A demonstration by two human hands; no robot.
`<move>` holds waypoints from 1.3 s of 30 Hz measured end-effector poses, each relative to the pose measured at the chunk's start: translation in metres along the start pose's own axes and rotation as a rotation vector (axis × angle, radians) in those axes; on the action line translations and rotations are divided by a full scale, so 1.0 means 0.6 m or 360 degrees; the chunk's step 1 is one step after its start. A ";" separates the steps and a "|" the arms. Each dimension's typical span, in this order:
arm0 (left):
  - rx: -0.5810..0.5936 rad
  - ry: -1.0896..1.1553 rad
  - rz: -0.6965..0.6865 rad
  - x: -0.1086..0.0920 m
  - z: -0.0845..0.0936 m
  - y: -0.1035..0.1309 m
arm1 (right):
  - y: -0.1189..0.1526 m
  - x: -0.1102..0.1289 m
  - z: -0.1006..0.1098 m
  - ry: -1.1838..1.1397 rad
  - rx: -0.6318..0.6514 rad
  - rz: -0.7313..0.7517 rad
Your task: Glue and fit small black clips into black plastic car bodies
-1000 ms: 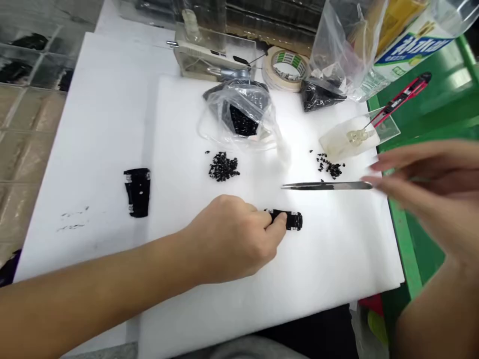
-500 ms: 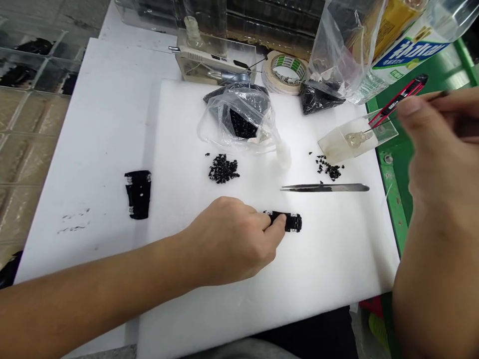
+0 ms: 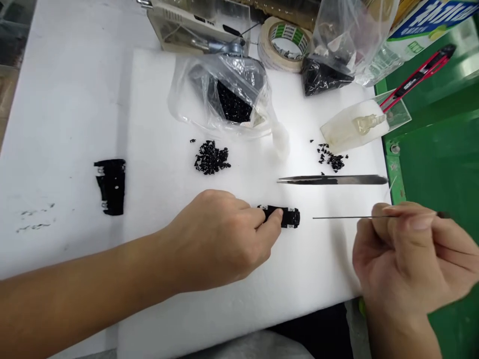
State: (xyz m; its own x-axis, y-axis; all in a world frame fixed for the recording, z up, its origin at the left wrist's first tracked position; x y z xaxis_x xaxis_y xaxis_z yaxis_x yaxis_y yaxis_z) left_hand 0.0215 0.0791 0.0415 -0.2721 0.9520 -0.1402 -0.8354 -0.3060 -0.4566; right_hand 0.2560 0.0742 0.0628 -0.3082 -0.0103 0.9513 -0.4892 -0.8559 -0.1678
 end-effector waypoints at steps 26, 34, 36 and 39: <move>0.0031 -0.0005 0.0008 0.002 -0.001 -0.004 | 0.023 -0.028 -0.037 -0.0054 0.0106 -0.0009; 0.0039 0.0004 0.0011 0.003 -0.002 0.001 | 0.025 -0.025 -0.039 0.0006 0.0094 -0.0018; 0.0027 0.0008 0.0004 0.003 -0.001 0.001 | 0.026 -0.027 -0.038 -0.0045 0.0109 -0.0046; 0.0013 0.0016 0.0000 0.002 0.001 0.000 | 0.023 -0.031 -0.019 -0.0201 0.0015 -0.0103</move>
State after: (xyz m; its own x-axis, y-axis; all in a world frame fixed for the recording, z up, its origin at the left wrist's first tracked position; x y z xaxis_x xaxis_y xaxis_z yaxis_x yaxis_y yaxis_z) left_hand 0.0208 0.0804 0.0416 -0.2672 0.9521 -0.1486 -0.8394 -0.3057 -0.4493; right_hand 0.2454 0.0684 0.0397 -0.1709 -0.0197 0.9851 -0.4965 -0.8618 -0.1034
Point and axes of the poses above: each hand's wrist, its own y-axis away from the middle knuckle, its own z-axis out of the back of the hand, x = y × z, the point moved 9 cm from there along -y, towards the middle knuckle, and after that the axes turned 15 degrees about -z, right-handed, at the moved point
